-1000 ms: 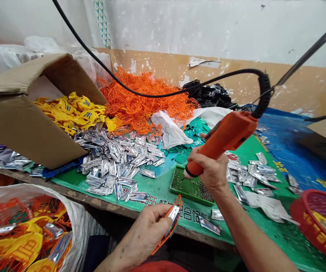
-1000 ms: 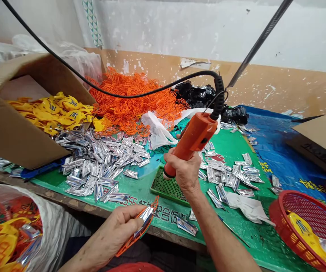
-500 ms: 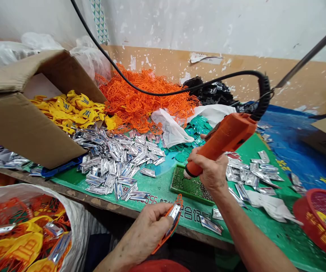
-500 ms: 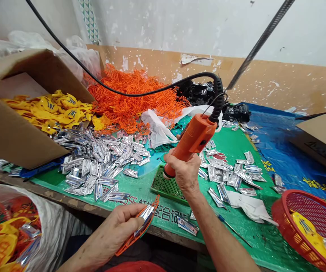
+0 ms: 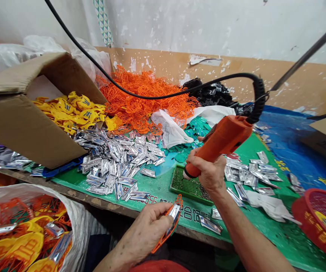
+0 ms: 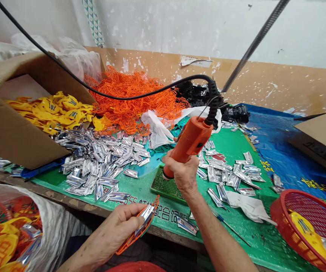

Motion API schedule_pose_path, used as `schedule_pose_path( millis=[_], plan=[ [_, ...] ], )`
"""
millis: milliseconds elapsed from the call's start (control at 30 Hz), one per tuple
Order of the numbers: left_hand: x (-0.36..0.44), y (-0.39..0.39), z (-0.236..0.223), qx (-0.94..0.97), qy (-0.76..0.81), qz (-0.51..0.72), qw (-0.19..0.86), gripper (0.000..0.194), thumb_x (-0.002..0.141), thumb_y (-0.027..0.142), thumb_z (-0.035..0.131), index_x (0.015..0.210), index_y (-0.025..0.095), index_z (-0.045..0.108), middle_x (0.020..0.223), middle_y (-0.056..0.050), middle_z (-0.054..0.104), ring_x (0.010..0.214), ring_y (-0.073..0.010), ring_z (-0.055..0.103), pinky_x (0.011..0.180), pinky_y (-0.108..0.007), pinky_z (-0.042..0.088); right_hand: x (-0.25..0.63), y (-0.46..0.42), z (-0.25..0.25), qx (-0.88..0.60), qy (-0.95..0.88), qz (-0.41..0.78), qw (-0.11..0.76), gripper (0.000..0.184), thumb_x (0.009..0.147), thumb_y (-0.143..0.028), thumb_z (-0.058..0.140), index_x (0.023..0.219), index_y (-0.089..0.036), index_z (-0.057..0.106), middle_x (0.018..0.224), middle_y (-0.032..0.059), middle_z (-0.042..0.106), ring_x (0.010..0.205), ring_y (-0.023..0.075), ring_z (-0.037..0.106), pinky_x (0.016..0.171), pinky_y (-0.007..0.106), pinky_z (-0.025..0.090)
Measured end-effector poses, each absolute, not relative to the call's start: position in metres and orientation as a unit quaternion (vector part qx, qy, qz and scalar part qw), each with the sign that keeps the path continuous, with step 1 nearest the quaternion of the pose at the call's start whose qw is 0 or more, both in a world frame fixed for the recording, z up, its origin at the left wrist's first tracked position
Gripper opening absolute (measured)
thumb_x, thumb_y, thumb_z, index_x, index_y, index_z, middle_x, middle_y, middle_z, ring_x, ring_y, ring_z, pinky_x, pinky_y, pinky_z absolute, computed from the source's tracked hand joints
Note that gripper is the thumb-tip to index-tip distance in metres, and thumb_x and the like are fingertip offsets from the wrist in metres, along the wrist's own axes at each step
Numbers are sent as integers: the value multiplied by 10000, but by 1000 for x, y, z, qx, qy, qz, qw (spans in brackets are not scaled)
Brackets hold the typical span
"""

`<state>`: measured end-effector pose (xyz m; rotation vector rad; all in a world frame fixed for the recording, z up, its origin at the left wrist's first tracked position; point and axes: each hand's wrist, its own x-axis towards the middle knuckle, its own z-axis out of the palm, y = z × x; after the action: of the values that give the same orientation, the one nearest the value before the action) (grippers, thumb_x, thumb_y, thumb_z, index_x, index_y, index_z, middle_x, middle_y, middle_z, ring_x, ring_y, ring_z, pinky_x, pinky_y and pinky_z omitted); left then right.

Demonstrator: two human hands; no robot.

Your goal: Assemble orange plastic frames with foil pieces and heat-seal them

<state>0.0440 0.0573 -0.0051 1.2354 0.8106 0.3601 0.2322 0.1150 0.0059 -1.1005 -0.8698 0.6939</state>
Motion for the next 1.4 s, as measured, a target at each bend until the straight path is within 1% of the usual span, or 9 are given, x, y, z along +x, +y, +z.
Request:
schedule_pose_path(
  millis=[167,367,500,633,833,1000,1133,1233,1400],
  plan=[
    [46,57,-5,529,380,173,739,200,820,328,481,774,162,583,640,52,330,591,-108,252,562,-251,234,235,117,6,-484,-377,305,729,133,558,-173,743,635,-156,636,624,-21,623,551,118,538,571,301,454],
    [48,58,-2,509,403,173,741,285,782,416,547,809,147,640,632,43,423,572,-105,309,559,-241,258,239,107,35,-433,-369,323,756,280,563,-136,714,829,-170,636,589,-44,609,508,130,550,548,315,472],
    [48,57,-5,500,401,185,745,294,792,409,559,834,135,658,645,37,455,580,-102,333,563,-238,262,236,88,56,-412,-396,344,745,371,610,-135,675,973,-203,638,598,-45,599,539,136,570,560,313,493],
    [49,56,-7,505,400,193,740,303,805,410,548,856,136,669,659,28,477,597,-109,357,576,-240,279,227,68,69,-415,-410,357,729,407,634,-131,670,1024,-238,633,621,-42,611,563,138,583,565,306,503],
    [51,53,-6,555,405,217,693,310,822,431,515,748,151,624,635,30,431,611,-119,334,570,-250,267,212,48,79,-423,-398,372,724,438,619,-130,695,1033,-250,616,656,-31,622,580,150,577,572,328,506],
    [52,50,-1,600,399,218,658,280,860,384,470,679,175,510,646,36,341,620,-119,287,551,-258,225,205,40,80,-440,-385,354,730,503,591,-129,720,1055,-273,591,651,-38,622,584,157,566,569,333,494],
    [55,48,2,624,402,208,637,268,877,344,450,660,186,443,647,43,308,624,-118,271,553,-266,206,203,37,75,-473,-395,339,711,404,597,-173,748,972,-244,616,669,-31,620,609,165,581,635,362,506],
    [57,47,3,626,408,214,629,268,877,348,450,664,185,450,651,41,323,631,-121,284,558,-264,215,201,35,71,-494,-405,320,700,290,606,-185,753,869,-213,635,702,-15,623,644,167,594,700,375,508],
    [57,46,1,621,405,215,636,271,872,375,453,690,178,491,655,37,337,625,-123,284,546,-256,221,199,33,68,-503,-415,304,695,245,620,-192,737,838,-202,626,692,-14,621,646,168,596,680,364,509]
  ],
)
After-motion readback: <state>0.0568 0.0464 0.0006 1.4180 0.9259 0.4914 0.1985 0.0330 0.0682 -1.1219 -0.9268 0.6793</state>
